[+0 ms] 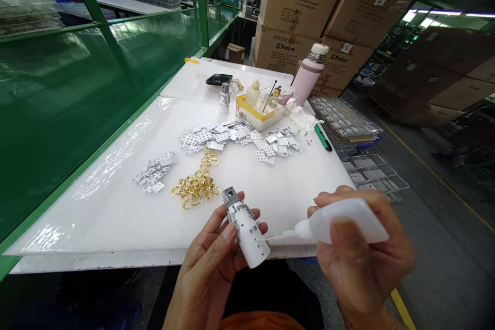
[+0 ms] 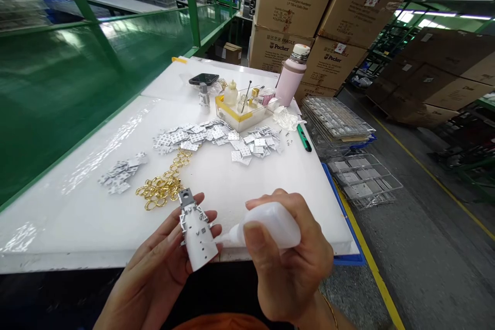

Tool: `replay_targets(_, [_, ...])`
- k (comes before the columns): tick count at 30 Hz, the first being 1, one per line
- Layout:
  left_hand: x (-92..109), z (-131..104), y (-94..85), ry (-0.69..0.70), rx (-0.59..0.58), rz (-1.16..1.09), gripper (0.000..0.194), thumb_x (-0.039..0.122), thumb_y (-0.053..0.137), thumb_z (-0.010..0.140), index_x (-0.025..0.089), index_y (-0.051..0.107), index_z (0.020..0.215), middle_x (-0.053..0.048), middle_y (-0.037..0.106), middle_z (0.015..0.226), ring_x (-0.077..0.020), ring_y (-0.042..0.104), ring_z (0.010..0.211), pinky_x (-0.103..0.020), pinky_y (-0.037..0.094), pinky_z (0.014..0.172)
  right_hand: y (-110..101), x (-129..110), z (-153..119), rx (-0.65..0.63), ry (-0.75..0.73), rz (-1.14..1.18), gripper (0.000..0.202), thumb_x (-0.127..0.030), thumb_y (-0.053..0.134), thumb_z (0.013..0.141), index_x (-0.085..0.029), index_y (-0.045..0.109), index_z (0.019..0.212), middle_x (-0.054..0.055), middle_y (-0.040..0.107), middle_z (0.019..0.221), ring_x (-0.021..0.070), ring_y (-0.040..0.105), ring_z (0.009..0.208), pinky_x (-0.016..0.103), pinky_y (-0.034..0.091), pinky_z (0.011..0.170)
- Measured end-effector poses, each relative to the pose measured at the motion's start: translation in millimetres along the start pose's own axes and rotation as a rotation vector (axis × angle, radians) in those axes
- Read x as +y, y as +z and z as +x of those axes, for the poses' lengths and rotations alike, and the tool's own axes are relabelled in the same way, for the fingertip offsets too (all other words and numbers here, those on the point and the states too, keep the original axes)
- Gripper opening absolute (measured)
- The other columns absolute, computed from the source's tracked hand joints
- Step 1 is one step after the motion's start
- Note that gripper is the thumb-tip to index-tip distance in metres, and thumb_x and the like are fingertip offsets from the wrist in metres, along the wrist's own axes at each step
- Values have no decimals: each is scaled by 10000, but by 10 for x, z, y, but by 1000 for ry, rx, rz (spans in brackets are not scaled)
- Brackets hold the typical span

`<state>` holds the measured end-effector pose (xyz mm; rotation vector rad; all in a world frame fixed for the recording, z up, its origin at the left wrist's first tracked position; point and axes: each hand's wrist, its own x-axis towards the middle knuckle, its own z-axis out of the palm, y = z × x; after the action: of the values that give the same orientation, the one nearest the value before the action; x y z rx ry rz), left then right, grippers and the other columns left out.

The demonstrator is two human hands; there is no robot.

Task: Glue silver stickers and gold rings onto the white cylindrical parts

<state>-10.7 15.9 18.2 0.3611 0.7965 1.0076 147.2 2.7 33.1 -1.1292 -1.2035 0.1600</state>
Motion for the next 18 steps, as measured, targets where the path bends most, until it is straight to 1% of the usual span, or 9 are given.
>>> replay_targets(6, [0, 10, 25, -13, 24, 9, 440, 278, 649, 891, 181, 631, 1320, -150, 772, 1127, -282, 738, 976, -334, 601, 801, 10, -30, 12, -3, 21, -27, 136, -324, 662, 898, -200, 710, 868, 30, 619, 774, 183, 586, 696, 298, 472, 546])
replay_targets(9, [1, 7, 26, -13, 13, 2, 438, 273, 658, 884, 183, 639, 1312, -146, 774, 1123, -280, 740, 966, -339, 601, 805, 17, -31, 25, -2, 8, -36, 152, -336, 660, 891, -197, 703, 843, 34, 611, 749, 185, 574, 665, 311, 449, 528])
replay_targets(12, [1, 0, 20, -17, 15, -3, 424, 274, 656, 888, 184, 646, 1302, -145, 777, 1117, -277, 741, 965, -331, 601, 800, 22, -24, 28, -4, -10, -26, 150, -335, 652, 896, -198, 700, 858, 28, 617, 728, 183, 574, 657, 323, 446, 544])
replay_targets(15, [-1, 4, 17, -10, 12, -10, 407, 279, 654, 889, 185, 656, 1286, -141, 779, 1110, -274, 742, 966, -327, 601, 799, 14, -28, 8, -15, -5, 9, 120, -307, 662, 897, -197, 707, 878, 20, 622, 734, 173, 574, 678, 320, 449, 564])
replay_targets(18, [-2, 6, 13, -3, 13, -7, 414, 275, 655, 887, 182, 653, 1290, -142, 781, 1103, -270, 744, 954, -319, 604, 782, -13, -53, -22, -4, 31, 43, 108, -292, 653, 911, -204, 713, 902, 28, 628, 776, 191, 579, 744, 323, 476, 585])
